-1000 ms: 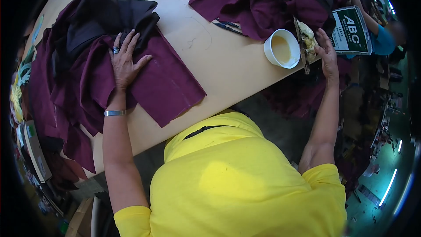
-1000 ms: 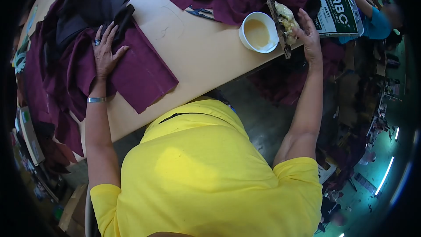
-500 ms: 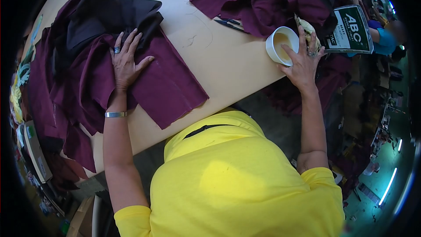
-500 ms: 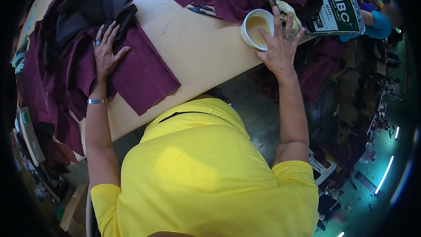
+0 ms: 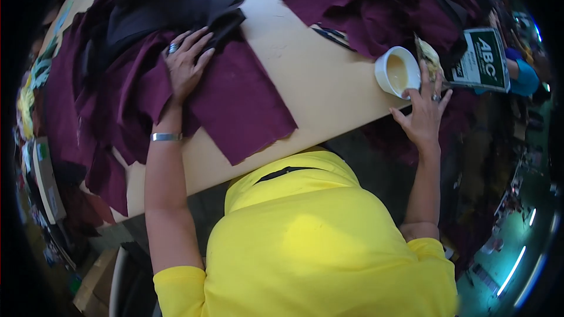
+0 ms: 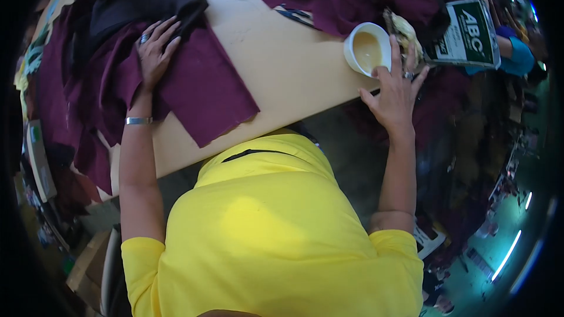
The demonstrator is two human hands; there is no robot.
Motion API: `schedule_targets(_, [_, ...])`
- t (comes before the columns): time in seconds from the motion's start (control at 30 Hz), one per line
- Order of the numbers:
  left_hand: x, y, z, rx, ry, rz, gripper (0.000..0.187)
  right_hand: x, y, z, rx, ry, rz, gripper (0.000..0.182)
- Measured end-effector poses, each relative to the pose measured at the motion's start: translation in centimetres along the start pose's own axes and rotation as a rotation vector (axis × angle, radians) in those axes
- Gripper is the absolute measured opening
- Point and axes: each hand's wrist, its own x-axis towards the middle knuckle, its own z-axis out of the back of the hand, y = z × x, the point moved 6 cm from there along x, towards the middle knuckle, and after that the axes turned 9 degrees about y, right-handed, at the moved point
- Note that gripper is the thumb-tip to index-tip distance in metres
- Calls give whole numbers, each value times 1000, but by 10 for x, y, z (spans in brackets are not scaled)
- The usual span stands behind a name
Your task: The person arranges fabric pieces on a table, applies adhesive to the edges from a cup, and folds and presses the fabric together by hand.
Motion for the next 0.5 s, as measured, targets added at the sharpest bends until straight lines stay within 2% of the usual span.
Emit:
schedule_targets(0.13, [8,13,2,-203,-14,33,24,8,57,32,117,-229,271,30])
schedule_targets(0.17, [8,14,2,-224,-77,-8,21,13,86,44,173,-271,357,24])
schedule_targets(0.23, [7,13,2,-272,-130,10,18,31,141,40,553,-281,592,21])
schedule_targets(0.3, [7,12,3,-326,-175,21,14,51,199,29,851,-191,793,18])
schedule_targets(0.37, [9,16,-1,-404,-203,22,10,77,242,4,968,-166,883,19])
schedule_targets(0.47, [8,14,2,-459,-253,74,7,105,270,-28,955,-172,847,23])
schedule_targets(0.5, [7,13,3,-409,-315,33,8,108,272,-29,920,-207,824,25])
